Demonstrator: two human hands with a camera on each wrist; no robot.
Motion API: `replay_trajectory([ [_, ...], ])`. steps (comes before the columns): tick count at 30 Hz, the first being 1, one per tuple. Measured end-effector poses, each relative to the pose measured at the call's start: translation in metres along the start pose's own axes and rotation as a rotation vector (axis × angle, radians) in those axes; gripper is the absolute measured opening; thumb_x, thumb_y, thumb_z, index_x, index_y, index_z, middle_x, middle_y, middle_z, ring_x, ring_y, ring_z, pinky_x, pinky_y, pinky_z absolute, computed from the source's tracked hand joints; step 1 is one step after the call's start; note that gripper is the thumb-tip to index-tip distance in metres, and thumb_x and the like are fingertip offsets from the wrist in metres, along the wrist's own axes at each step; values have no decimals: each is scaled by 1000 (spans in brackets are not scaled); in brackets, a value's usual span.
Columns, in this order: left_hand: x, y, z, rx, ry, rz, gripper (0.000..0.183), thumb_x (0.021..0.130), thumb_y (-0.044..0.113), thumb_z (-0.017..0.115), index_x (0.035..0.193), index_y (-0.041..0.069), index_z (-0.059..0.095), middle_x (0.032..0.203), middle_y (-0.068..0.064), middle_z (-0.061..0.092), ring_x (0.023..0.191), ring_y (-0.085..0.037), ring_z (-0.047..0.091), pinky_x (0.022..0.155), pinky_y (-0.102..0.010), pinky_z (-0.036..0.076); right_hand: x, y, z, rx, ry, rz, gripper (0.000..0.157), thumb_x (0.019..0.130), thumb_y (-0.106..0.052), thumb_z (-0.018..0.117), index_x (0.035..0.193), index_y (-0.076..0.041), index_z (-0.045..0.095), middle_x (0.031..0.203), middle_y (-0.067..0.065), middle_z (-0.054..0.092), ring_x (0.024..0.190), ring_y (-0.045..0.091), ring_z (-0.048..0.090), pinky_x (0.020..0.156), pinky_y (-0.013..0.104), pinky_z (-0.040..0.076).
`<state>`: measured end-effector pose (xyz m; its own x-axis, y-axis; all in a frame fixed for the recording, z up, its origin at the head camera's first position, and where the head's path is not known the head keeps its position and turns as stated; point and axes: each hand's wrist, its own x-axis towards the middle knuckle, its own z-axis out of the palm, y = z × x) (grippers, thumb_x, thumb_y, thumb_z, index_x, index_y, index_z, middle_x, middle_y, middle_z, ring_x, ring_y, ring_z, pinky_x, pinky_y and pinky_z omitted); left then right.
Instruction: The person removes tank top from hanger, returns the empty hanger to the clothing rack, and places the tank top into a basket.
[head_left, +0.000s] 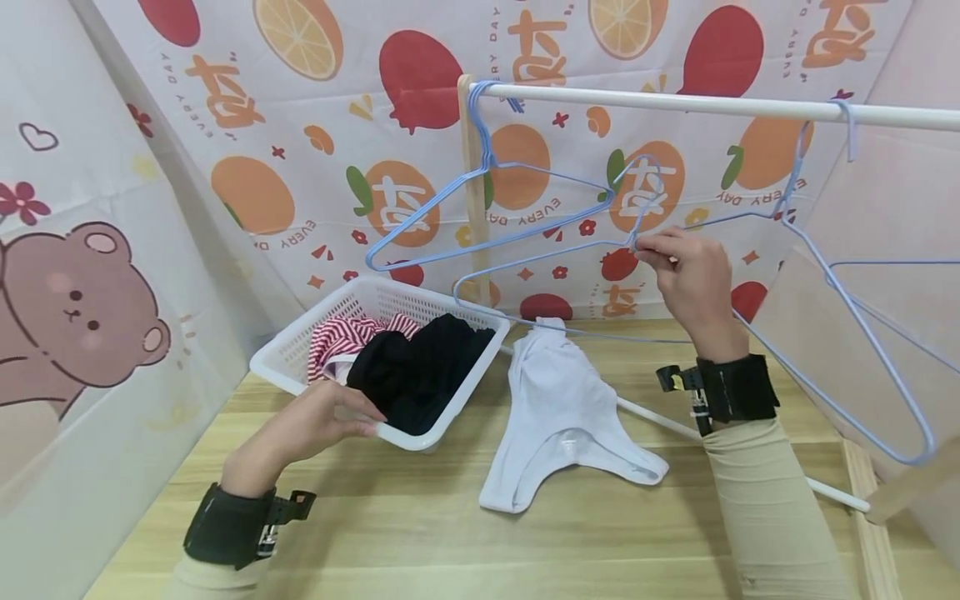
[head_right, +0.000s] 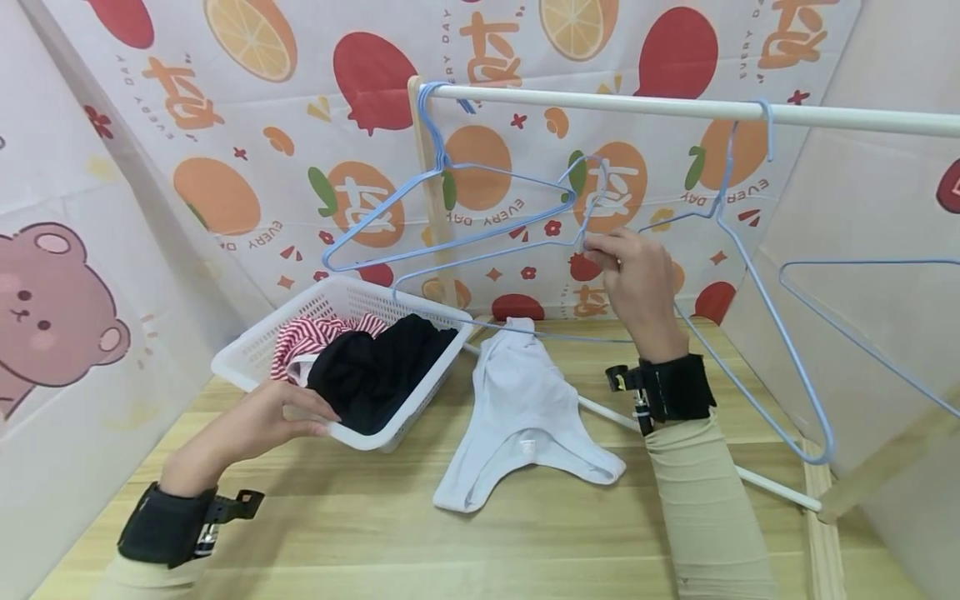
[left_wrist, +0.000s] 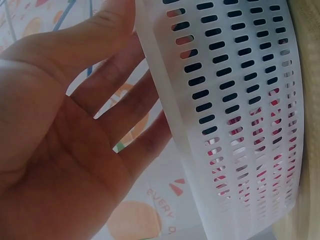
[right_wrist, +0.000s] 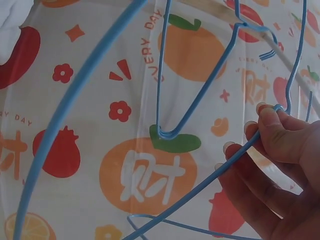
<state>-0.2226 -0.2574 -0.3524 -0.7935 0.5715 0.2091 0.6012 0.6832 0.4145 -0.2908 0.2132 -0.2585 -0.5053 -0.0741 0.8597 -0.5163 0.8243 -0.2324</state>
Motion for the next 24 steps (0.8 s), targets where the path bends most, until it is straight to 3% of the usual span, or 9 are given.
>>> replay_trajectory([
  [10,1,0,3,1,8,-2,13,79,21,76,91,22,76,88,12,73,87,-4,65,78,-28,52,24,8,1,29,-5,78,19,86,-18,69,100,-7,75,93,14,74,70,29,63,52,21,30],
  [19,1,3,-1,15,12,-27,13,77,22,77,90,23,77,88,12,73,86,-6,65,79,-29,52,63,9,-15,47,10,174,24,89,-22,65,107,-9,73,101,14,73,83,22,61,65,17,33],
  [24,0,1,0,14,4,-13,12,78,25,77,90,24,77,87,13,72,86,-4,65,78,-28,52,74,4,-23,46,-22,222,25,90,-25,64,109,-12,72,105,10,72,91,18,60,72,14,37],
])
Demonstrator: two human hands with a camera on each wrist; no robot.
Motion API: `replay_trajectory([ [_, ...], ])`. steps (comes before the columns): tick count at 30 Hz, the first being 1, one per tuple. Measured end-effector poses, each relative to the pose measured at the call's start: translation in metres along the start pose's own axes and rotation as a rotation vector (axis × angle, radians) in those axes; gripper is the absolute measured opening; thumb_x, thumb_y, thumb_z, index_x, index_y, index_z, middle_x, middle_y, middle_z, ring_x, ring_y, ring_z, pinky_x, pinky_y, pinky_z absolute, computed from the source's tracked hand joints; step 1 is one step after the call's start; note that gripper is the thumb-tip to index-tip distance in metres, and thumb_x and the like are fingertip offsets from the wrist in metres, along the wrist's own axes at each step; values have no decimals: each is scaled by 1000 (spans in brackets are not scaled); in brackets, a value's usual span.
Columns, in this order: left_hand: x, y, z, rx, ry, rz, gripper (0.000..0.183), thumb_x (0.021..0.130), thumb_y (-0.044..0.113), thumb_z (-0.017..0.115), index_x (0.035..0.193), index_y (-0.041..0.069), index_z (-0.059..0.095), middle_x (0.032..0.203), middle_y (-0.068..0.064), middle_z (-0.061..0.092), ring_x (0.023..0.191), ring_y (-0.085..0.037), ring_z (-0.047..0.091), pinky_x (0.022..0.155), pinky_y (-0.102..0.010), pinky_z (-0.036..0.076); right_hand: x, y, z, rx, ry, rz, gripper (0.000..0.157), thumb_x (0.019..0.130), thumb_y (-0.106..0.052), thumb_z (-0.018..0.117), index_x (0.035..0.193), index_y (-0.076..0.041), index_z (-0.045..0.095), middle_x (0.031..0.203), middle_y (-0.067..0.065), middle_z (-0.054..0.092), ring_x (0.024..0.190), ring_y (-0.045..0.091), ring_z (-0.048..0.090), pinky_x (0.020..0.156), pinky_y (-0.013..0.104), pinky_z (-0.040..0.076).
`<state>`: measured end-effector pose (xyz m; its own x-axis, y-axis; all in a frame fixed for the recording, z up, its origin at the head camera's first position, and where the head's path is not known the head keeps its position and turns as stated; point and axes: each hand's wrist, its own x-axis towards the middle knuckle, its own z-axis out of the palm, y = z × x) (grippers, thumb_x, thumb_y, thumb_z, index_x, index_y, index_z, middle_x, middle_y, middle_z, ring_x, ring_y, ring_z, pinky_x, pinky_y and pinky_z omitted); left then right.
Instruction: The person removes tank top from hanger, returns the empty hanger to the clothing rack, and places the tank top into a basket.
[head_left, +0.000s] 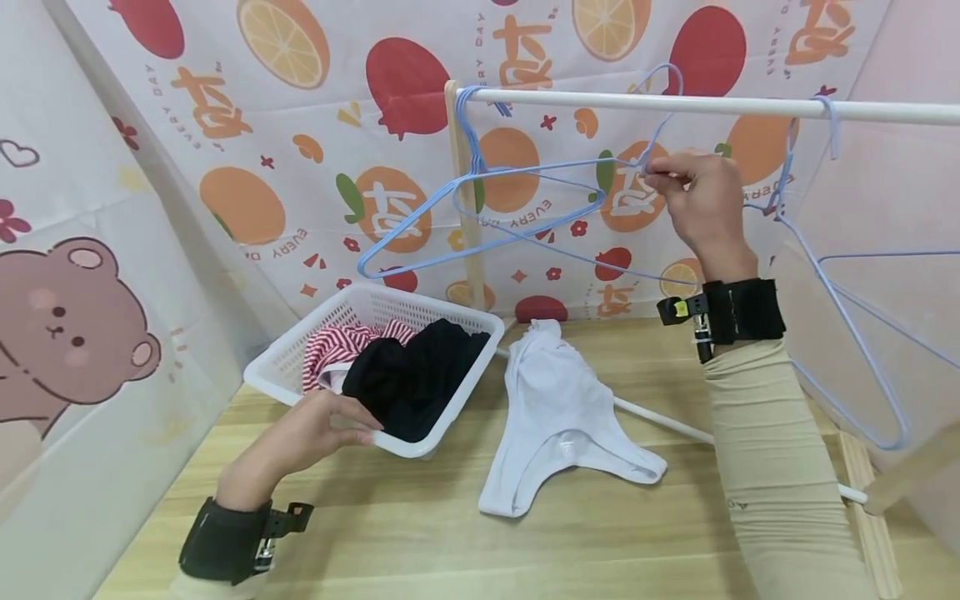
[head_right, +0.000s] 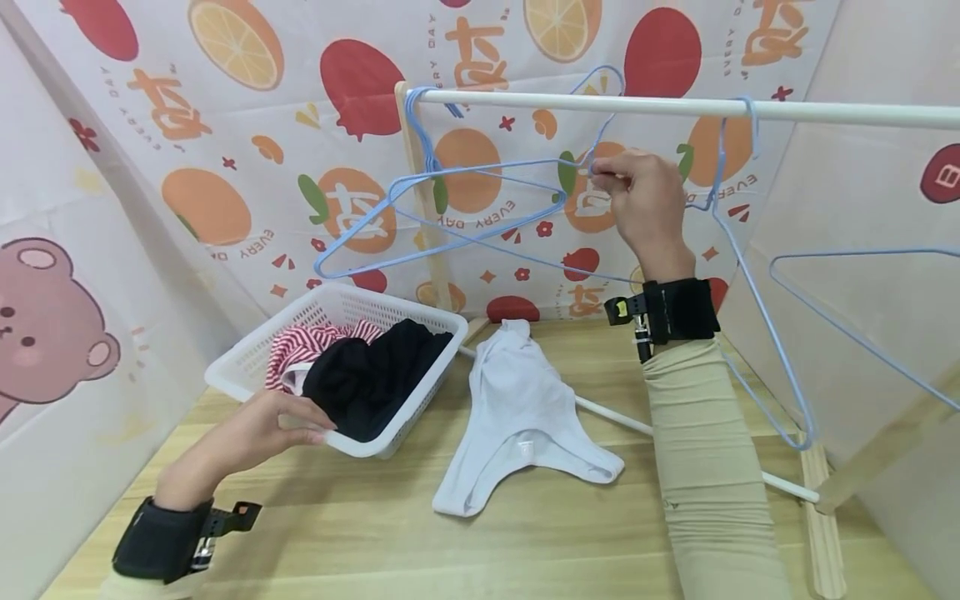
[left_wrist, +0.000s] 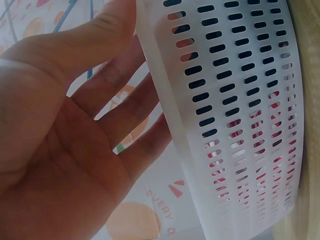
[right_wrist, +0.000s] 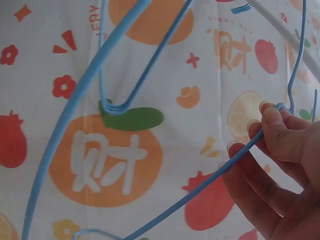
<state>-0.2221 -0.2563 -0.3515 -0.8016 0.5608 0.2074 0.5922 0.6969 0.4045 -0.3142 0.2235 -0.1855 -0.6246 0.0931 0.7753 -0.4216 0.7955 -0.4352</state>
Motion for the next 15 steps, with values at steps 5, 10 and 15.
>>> replay_trajectory([
  [5,0,-4,1,4,15,7,13,77,23,78,90,24,77,86,13,72,85,-3,64,77,-27,52,-6,0,8,22,-13,-43,20,90,-18,65,104,-8,74,99,11,73,84,17,58,67,13,35],
  [10,0,-7,3,-8,12,21,13,76,22,78,90,24,77,87,14,72,85,-2,64,77,-27,52,-22,14,22,23,-51,-77,18,88,-17,66,99,-6,75,95,13,73,81,23,61,66,19,35],
  [15,0,-7,4,-6,17,22,12,77,23,77,89,25,76,87,14,72,85,-3,64,77,-27,52,-25,20,23,10,-42,-8,21,90,-20,64,104,-8,74,100,13,72,89,25,63,72,22,39],
])
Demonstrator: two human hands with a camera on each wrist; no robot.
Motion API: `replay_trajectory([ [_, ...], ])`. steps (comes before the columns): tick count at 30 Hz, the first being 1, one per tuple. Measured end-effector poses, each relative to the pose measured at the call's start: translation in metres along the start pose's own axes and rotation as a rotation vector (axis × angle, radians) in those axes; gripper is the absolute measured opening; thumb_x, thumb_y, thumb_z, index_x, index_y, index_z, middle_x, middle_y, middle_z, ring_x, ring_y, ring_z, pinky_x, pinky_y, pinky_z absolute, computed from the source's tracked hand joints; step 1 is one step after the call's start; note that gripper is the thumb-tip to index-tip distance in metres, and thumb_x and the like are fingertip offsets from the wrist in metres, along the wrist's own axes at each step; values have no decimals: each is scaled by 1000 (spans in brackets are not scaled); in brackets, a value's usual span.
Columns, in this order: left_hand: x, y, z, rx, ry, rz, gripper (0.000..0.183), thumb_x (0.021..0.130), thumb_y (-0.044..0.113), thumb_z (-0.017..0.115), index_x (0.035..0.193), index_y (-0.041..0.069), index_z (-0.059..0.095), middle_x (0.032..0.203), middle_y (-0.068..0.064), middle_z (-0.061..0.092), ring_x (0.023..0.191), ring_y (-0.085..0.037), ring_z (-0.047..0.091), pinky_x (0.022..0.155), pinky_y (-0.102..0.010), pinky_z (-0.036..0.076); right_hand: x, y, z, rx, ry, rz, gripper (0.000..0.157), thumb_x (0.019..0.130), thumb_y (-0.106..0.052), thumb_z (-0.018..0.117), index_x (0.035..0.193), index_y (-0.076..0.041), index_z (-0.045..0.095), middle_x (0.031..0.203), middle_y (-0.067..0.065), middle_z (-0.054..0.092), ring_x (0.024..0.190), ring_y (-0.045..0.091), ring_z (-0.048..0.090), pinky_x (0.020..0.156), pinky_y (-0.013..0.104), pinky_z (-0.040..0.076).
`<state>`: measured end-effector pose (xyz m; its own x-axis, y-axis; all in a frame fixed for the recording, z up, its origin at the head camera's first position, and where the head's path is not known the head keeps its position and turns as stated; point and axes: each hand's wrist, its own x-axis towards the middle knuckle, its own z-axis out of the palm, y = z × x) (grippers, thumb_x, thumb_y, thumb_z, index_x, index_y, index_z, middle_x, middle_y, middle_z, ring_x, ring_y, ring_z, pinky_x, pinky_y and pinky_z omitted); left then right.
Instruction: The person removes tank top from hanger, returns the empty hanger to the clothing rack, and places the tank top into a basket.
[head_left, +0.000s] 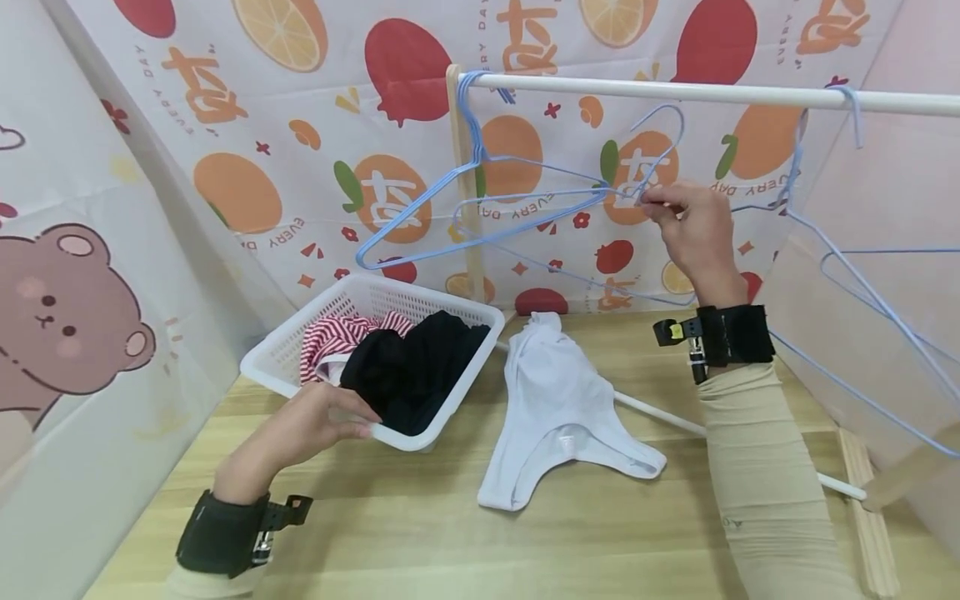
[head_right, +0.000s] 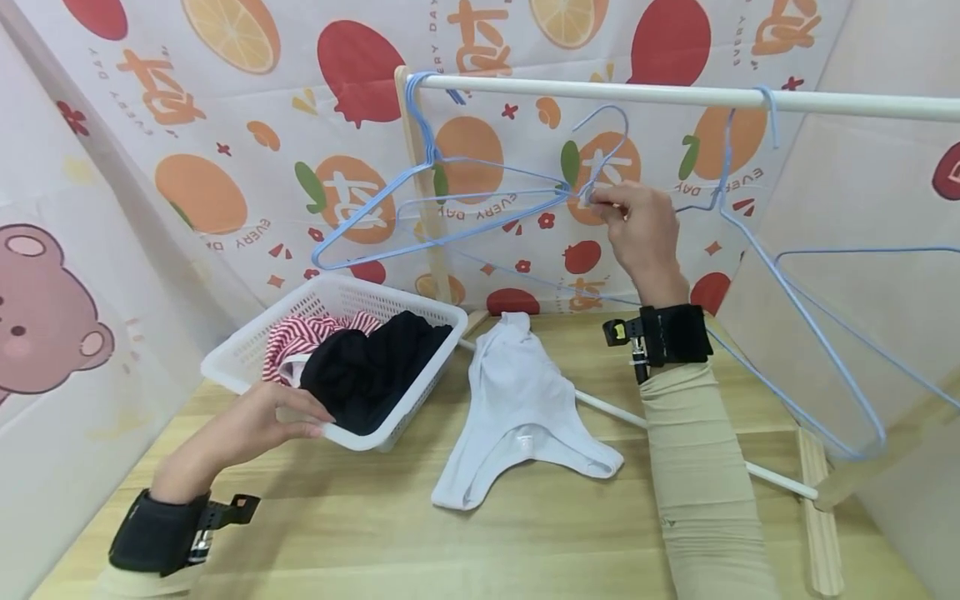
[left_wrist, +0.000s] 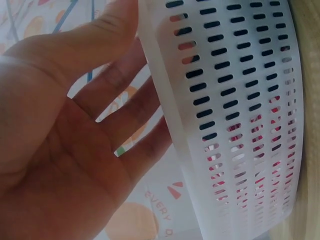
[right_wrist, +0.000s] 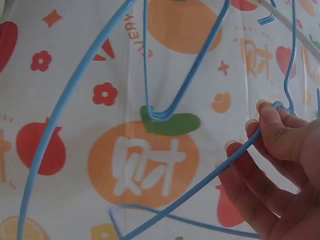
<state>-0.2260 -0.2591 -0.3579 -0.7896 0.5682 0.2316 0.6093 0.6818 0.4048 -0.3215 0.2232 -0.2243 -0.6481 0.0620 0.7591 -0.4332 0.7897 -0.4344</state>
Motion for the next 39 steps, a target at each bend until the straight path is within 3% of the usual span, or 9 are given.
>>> replay_trajectory([
  [5,-4,1,-1,9,16,-1,12,77,20,78,88,26,76,85,15,71,84,-2,64,75,-26,52,13,-11,-5,0,18,42,25,91,-23,63,110,-10,72,104,11,72,91,20,62,74,17,40],
  [10,-7,1,1,4,18,-3,13,77,20,78,88,25,76,86,15,72,84,-2,64,75,-26,52,19,-28,-7,30,27,-2,24,91,-22,62,107,-7,73,102,11,72,91,14,59,77,13,41],
  [20,-7,0,3,-8,-5,-2,11,79,24,76,89,24,76,86,13,72,85,-5,65,77,-28,52,-6,-38,2,135,29,-118,21,88,-18,67,103,-6,74,99,10,72,87,16,64,75,6,43],
  [23,-4,2,1,-8,-25,-18,11,78,24,77,89,24,76,87,14,72,85,-5,65,77,-27,52,-17,-40,0,131,101,-91,22,89,-19,66,108,-9,73,102,10,71,90,18,65,76,4,43],
  [27,2,4,-2,-6,-45,-16,12,77,23,78,89,24,76,87,14,72,85,-5,64,78,-29,52,-41,-45,-9,137,292,-37,26,91,-18,64,115,-10,68,111,10,66,99,18,63,83,9,45],
  [30,7,6,-4,-1,-50,-8,13,76,22,78,89,24,76,87,13,72,85,-6,65,79,-31,53,-67,-48,-18,233,376,-40,23,89,-12,65,110,-4,69,104,9,67,91,12,61,81,13,47],
  [31,8,6,-5,1,-50,-8,14,76,22,79,89,23,76,87,13,72,85,-6,65,78,-31,53,-75,-48,-20,272,355,-58,20,88,-9,65,106,-2,70,99,8,68,86,9,62,78,13,48],
  [33,10,6,-5,8,-49,-13,14,75,21,79,89,24,76,86,13,72,85,-7,65,78,-31,53,-90,-48,-25,304,208,-110,16,86,-4,67,101,-2,71,90,5,69,78,3,60,72,12,49],
  [39,10,4,-3,4,-59,-34,15,75,17,79,89,22,76,86,12,72,86,-8,65,79,-34,53,-110,-38,-19,185,-680,-218,15,90,-21,66,105,-20,70,94,-8,71,83,2,63,71,21,53],
])
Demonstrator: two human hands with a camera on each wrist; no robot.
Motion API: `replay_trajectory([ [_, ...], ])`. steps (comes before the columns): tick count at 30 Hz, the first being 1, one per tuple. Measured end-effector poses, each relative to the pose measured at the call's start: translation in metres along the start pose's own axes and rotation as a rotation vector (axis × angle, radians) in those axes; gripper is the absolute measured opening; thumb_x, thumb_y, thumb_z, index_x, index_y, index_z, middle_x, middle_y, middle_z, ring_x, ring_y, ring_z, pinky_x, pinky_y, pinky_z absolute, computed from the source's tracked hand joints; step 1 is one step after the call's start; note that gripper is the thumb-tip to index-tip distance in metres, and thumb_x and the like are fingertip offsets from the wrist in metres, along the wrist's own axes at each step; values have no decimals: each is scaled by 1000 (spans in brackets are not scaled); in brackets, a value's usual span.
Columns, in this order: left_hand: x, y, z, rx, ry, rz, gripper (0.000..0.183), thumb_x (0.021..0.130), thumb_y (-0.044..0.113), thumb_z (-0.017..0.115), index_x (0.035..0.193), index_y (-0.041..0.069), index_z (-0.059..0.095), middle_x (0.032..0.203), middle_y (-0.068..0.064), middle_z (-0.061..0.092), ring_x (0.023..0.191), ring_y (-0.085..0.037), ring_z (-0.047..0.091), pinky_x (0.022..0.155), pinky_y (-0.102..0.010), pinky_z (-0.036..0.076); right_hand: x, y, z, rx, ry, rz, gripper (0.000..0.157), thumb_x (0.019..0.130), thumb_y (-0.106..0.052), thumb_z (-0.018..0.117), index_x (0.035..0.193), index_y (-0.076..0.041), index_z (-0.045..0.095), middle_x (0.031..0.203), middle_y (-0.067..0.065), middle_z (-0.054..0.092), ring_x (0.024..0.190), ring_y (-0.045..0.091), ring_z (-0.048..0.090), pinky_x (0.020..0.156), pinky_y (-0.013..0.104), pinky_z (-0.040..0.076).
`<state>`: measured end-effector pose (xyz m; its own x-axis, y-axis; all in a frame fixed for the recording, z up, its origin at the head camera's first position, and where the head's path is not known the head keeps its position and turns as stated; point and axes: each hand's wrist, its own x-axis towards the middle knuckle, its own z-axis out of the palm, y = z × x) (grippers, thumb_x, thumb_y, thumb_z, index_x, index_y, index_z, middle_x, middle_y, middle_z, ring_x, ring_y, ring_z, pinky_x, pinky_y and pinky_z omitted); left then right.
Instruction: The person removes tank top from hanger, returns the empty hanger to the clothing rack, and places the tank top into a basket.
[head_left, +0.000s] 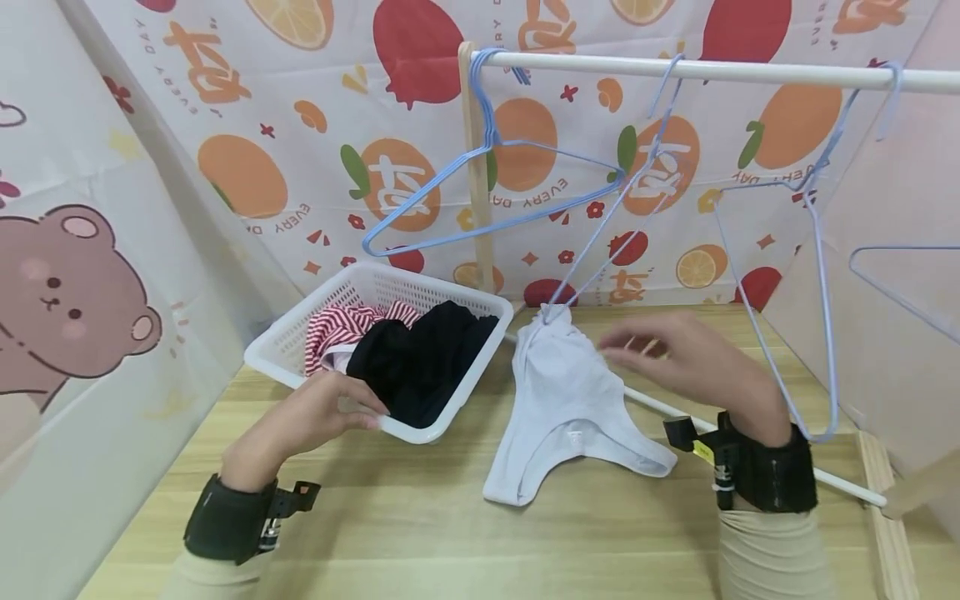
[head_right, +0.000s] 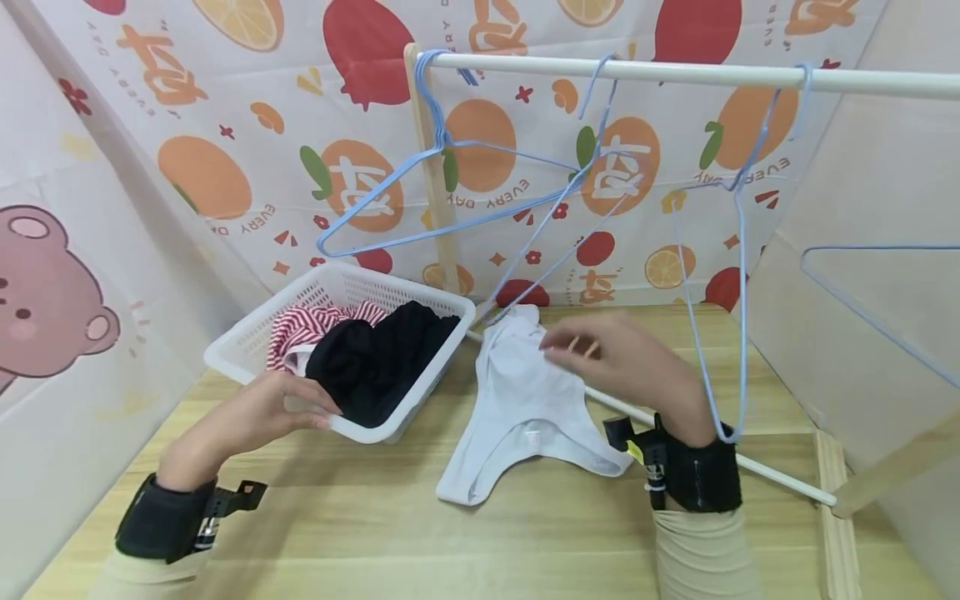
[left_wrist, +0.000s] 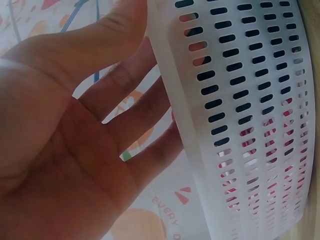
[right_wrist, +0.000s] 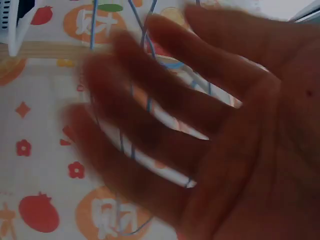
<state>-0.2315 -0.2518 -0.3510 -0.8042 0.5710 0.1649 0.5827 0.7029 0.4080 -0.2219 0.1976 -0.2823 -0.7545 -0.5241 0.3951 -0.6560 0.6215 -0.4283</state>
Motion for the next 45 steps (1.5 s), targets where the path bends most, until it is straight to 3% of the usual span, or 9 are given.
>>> replay_trajectory([
  [3,0,-1,2,-8,-5,3,16,75,16,79,90,21,77,87,11,72,86,-7,65,80,-37,53,4,6,13,2,-268,112,24,93,-29,62,114,-18,67,101,-6,70,90,9,65,76,28,53],
  [6,-1,-1,3,-7,-6,8,15,76,18,79,90,21,77,86,11,72,85,-6,64,79,-35,53,9,13,26,-9,-347,185,30,92,-28,63,118,-12,64,104,2,70,90,15,65,76,31,52],
  [9,-1,-1,3,-2,1,20,14,75,19,79,90,20,77,86,11,72,84,-6,64,78,-35,53,14,22,39,-26,-350,219,35,90,-24,65,121,-9,62,108,10,69,91,21,65,76,34,53],
  [17,-2,1,0,7,6,8,15,75,17,79,89,20,77,86,11,72,85,-9,65,79,-36,53,29,41,66,-123,-366,194,61,86,-26,70,136,-2,47,135,22,51,122,37,48,101,52,41],
  [23,0,2,-1,13,6,-2,16,75,18,79,90,21,77,86,11,72,86,-10,65,79,-35,53,32,51,78,-143,-371,291,77,79,-29,77,144,-14,40,140,18,46,122,31,42,101,50,41],
  [29,-2,1,0,14,10,3,16,74,17,79,89,20,77,86,11,72,85,-8,65,79,-36,53,34,56,90,-106,-378,322,86,76,-28,80,148,-19,33,150,21,33,132,36,36,107,56,35],
  [36,-2,-1,2,6,13,14,15,74,17,79,89,20,77,86,11,73,84,-7,64,78,-36,53,39,56,103,-166,-443,320,86,76,-28,80,148,-14,34,151,27,27,137,39,31,109,55,33],
  [42,-4,-1,1,1,3,1,16,74,20,79,90,21,77,86,11,72,85,-7,64,78,-34,53,42,48,118,-151,-529,390,92,71,-32,83,148,-19,34,157,23,16,143,41,22,108,58,32],
  [45,-4,1,0,1,6,9,16,75,19,79,90,20,77,86,11,72,84,-7,64,78,-33,53,40,44,123,-159,-511,412,95,68,-28,86,147,-22,35,158,21,15,141,44,24,105,59,35],
])
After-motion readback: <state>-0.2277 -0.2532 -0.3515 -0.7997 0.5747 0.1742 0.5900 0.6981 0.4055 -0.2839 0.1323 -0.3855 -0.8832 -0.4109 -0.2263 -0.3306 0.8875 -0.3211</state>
